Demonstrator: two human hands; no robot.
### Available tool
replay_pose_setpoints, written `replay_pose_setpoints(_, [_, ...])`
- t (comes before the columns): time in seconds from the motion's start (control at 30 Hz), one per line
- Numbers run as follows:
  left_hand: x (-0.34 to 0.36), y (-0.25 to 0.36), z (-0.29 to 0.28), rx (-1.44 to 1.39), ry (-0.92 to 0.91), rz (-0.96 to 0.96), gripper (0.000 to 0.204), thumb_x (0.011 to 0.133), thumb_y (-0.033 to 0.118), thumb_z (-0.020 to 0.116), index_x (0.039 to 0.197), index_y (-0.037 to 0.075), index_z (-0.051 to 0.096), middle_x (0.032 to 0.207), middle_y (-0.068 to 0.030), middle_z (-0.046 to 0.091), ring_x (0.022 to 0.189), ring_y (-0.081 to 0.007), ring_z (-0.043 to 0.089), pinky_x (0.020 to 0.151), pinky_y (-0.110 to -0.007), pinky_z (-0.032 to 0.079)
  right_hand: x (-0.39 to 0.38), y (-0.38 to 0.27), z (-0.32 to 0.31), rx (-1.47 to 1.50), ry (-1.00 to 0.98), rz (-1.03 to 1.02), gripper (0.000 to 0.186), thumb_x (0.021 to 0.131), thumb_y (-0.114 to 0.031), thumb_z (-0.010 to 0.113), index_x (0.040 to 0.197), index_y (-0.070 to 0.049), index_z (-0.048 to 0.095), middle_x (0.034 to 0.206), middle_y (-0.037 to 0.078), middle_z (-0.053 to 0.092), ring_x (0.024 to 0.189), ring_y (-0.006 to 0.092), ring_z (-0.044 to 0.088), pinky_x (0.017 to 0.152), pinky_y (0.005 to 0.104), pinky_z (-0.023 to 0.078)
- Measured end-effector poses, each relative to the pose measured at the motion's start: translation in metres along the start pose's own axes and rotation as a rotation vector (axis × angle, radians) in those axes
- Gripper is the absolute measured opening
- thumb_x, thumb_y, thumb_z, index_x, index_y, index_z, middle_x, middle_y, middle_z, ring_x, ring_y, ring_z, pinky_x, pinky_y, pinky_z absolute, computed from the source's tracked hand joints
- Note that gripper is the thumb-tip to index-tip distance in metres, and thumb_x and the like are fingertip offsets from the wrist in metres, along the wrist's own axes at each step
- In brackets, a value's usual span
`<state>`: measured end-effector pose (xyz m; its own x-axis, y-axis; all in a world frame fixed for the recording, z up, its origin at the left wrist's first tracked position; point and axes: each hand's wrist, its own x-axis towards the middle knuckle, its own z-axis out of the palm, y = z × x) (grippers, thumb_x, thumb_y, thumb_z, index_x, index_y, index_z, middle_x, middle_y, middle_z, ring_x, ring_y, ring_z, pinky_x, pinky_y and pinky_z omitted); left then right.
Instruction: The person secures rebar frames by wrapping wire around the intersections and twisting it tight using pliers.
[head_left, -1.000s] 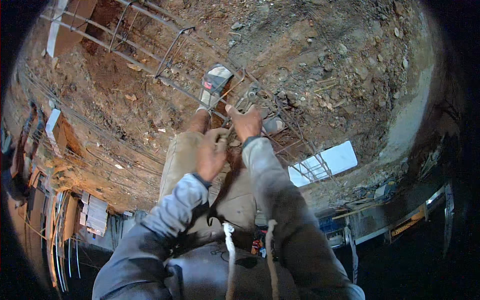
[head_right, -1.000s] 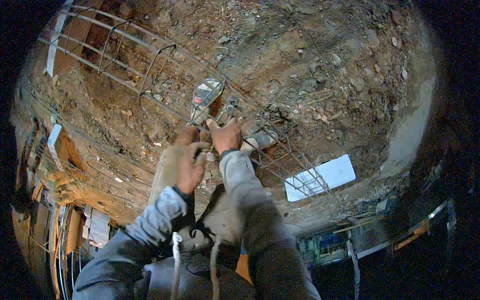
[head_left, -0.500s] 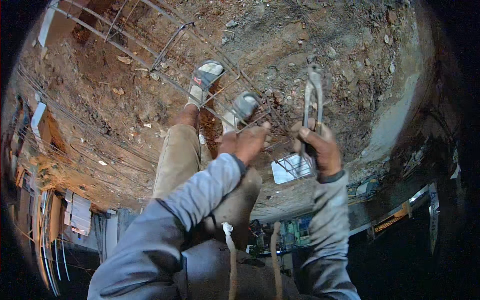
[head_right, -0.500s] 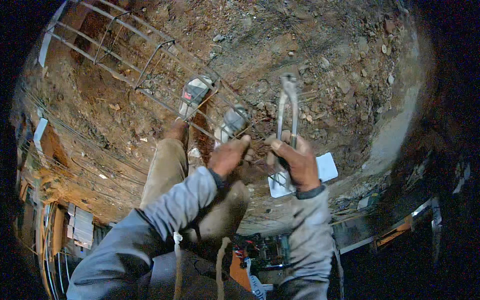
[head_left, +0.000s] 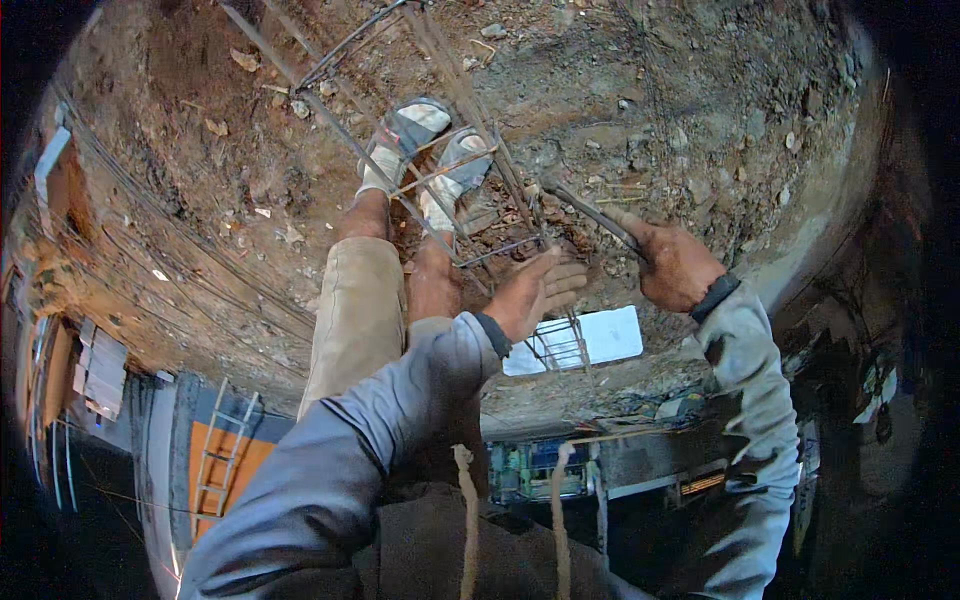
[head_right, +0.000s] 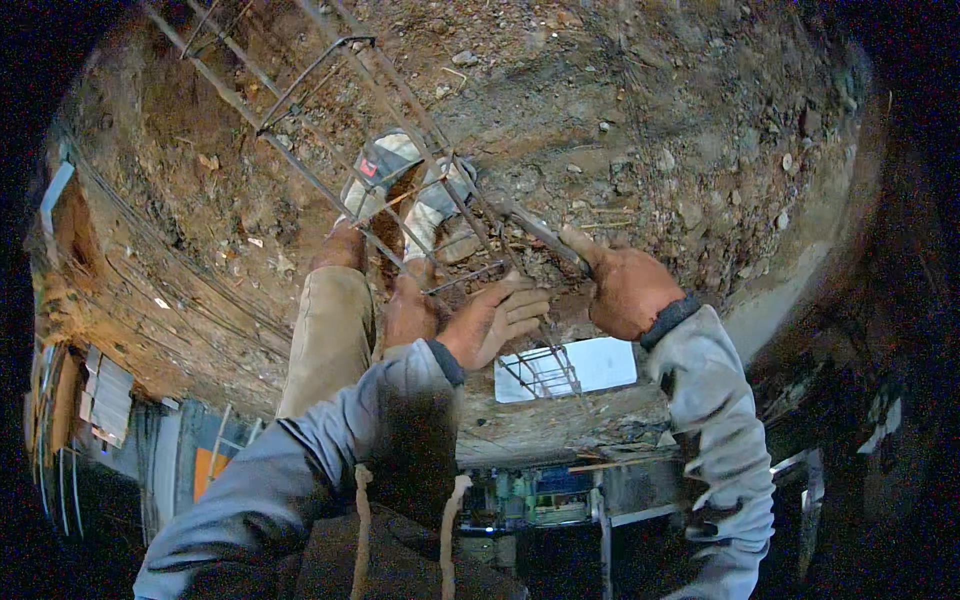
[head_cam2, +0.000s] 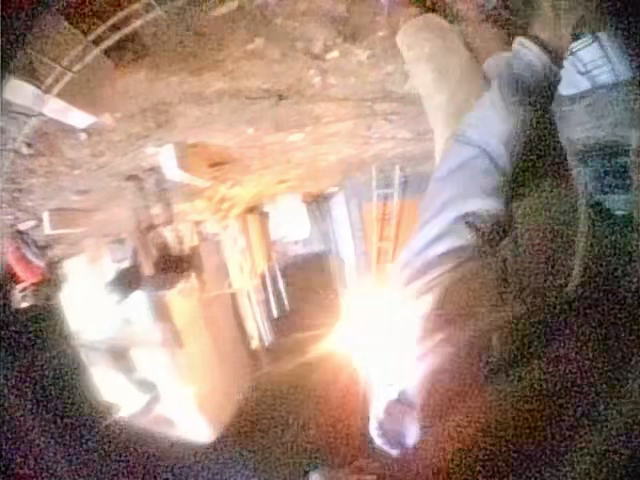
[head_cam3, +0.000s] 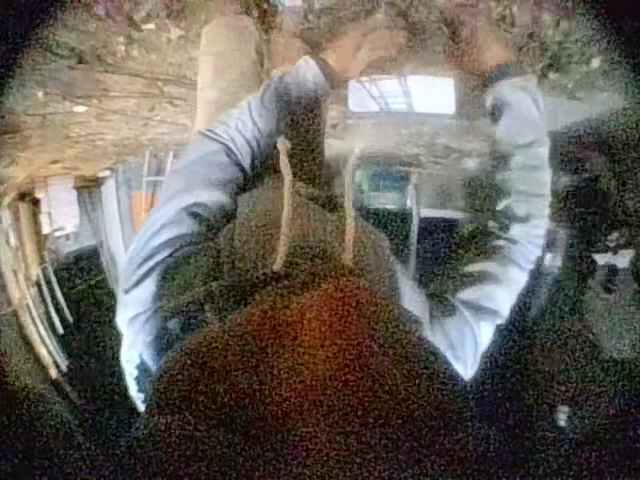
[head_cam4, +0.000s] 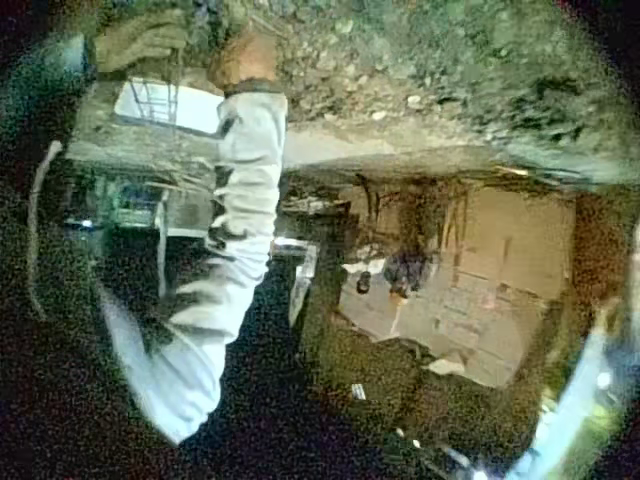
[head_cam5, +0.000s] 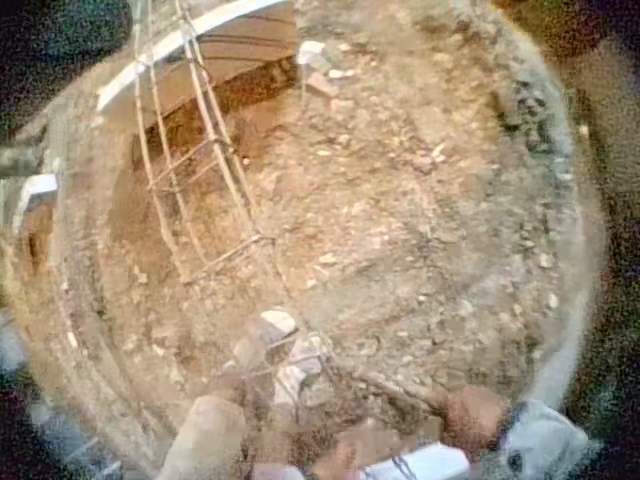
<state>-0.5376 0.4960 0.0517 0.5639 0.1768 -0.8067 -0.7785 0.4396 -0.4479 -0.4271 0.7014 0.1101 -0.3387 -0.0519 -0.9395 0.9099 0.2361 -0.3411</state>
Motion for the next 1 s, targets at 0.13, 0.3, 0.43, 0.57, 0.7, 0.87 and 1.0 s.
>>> replay_pose_setpoints(0.13, [0.005,-0.002,0.002,0.227,0.053,0.06,0.031,0.089,0.022,0.048,0.113,0.002,0.048,0.115,-0.0156,0.056,0.106,-0.0261,0.055,0.095,-0.038,0.038,-0.001,0.015,-0.006,-0.101,-0.014,-0.054,0.075,0.065,-0.004,0.055,0.135,-0.016,0.033,0.081,0.025,0.06,0.079,0.0402,0.059,0.072,0.0459,0.049])
replay_pose_setpoints(0.3, [0.009,-0.008,-0.028,0.897,0.208,0.306,0.018,0.087,0.013,0.045,0.093,-0.002,0.054,0.067,-0.0106,0.06,0.068,-0.0169,0.061,0.062,-0.034,0.047,0.004,0.008,0.005,-0.234,-0.146,0.007,0.078,0.064,-0.005,0.056,0.136,-0.025,0.034,0.116,0.02,0.04,0.107,0.0426,0.042,0.085,0.0483,0.043])
replay_pose_setpoints(0.43, [0.01,-0.012,-0.032,1.11,0.249,0.389,0.021,0.088,0.017,0.044,0.091,-0.002,0.053,0.066,-0.0101,0.059,0.058,-0.0192,0.057,0.057,-0.034,0.045,-0.009,0.023,0.048,-0.187,-0.089,-0.011,0.084,0.06,0.0,0.056,0.135,-0.031,0.034,0.121,0.029,0.04,0.105,0.0475,0.043,0.09,0.0505,0.04])
replay_pose_setpoints(0.57, [0.011,-0.009,-0.035,0.973,0.248,0.401,0.025,0.09,0.024,0.048,0.094,0.002,0.06,0.063,-0.006,0.058,0.054,-0.014,0.055,0.051,-0.03,0.045,-0.016,0.02,0.076,-0.005,0.05,0.044,0.081,0.06,0.003,0.052,0.134,-0.028,0.037,0.123,0.035,0.037,0.112,0.0517,0.039,0.093,0.0515,0.038])
replay_pose_setpoints(0.7, [0.017,-0.01,-0.04,1.216,0.228,0.505,0.031,0.091,0.027,0.048,0.103,0.002,0.06,0.066,-0.007,0.062,0.054,-0.0144,0.057,0.051,-0.03,0.046,-0.018,0.025,0.096,0.04,0.089,0.063,0.08,0.061,0.005,0.049,0.134,-0.027,0.036,0.123,0.038,0.036,0.113,0.0533,0.037,0.095,0.051,0.036])
replay_pose_setpoints(0.87, [0.019,-0.014,-0.044,1.104,0.223,0.491,0.034,0.091,0.028,0.047,0.103,-0.001,0.059,0.068,-0.008,0.063,0.054,-0.0149,0.057,0.052,-0.03,0.046,-0.013,0.036,0.107,0.064,0.073,0.034,0.075,0.064,0.005,0.047,0.133,-0.023,0.036,0.124,0.032,0.04,0.113,0.0502,0.039,0.098,0.0487,0.035])
replay_pose_setpoints(1.0, [0.004,-0.001,-0.018,0.932,0.218,0.348,0.033,0.091,0.027,0.046,0.1,-0.002,0.059,0.068,-0.0084,0.063,0.054,-0.0147,0.057,0.052,-0.03,0.045,-0.011,0.04,0.103,0.096,-0.034,0.002,0.073,0.066,0.004,0.047,0.134,-0.018,0.034,0.121,0.024,0.048,0.111,0.0452,0.043,0.102,0.0433,0.033])
